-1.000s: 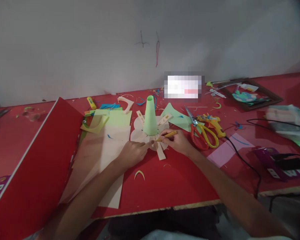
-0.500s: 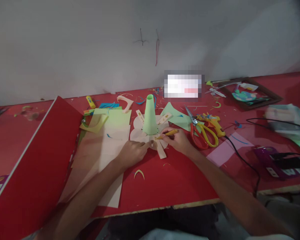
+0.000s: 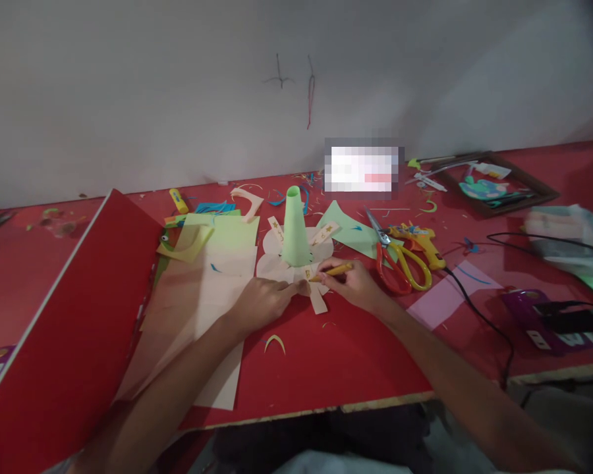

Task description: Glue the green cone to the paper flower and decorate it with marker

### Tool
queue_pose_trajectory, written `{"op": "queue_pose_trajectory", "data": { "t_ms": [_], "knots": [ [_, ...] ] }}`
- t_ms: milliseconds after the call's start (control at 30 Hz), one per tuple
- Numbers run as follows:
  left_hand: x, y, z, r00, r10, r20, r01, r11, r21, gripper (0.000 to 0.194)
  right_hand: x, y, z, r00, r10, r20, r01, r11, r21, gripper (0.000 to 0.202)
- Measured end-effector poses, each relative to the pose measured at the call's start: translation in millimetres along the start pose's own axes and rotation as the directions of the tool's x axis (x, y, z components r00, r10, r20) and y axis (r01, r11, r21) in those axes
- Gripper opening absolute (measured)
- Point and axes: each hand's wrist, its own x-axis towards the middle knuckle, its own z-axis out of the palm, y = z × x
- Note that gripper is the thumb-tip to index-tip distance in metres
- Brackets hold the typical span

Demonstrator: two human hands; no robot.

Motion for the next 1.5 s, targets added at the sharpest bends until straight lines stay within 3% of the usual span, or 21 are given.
{"op": "queue_pose_trajectory", "data": {
  "t_ms": [400, 567, 667, 800, 933, 1033, 1167, 1333, 1500],
  "knots": [
    [-1, 0, 0.5, 1.0, 0.002, 0.003, -0.003, 0.999, 0.054, 0.037, -2, 1, -1, 1.0, 0.016, 0.02, -0.017, 0.999, 0.045, 0.016],
    [0, 1, -4.2, 0.99, 0.14, -0.015, -0.139, 0.989, 0.051, 0.036, -9, 1, -4, 0.999, 0.035, -0.019, -0.033, 0.995, 0.097, 0.02],
    [1, 2, -7.4, 0.982, 0.189, 0.013, -0.189, 0.982, 0.019, 0.039, -11, -2, -3, 0.999, 0.051, 0.017, -0.053, 0.993, 0.11, 0.02],
    [2, 2, -9.4, 0.982, 0.187, 0.008, -0.187, 0.982, 0.007, 0.039, -11, -4, -2, 0.996, 0.03, 0.083, -0.035, 0.998, 0.057, 0.019],
    [2, 3, -10.0, 0.982, 0.187, -0.005, -0.187, 0.982, 0.011, 0.038, -11, -1, -2, 0.998, 0.032, 0.045, -0.032, 0.999, -0.006, 0.015],
    [2, 2, -9.6, 0.984, 0.181, 0.0, -0.181, 0.983, 0.01, 0.037, -12, 1, -2, 0.999, 0.034, 0.032, -0.034, 0.999, -0.002, 0.013],
    [1, 2, -8.0, 0.984, 0.18, 0.002, -0.18, 0.984, 0.005, 0.037, -13, 0, -2, 0.992, 0.039, 0.123, -0.038, 0.999, -0.004, 0.014],
    [1, 1, -6.5, 0.982, 0.191, -0.008, -0.19, 0.981, 0.023, 0.039, -12, 0, -3, 0.997, -0.003, 0.073, 0.004, 1.0, -0.008, 0.017],
    [1, 1, -7.4, 0.981, 0.192, -0.007, -0.192, 0.981, 0.005, 0.037, -12, 1, -4, 0.993, 0.027, 0.115, -0.029, 0.999, 0.018, 0.015]
  ]
}}
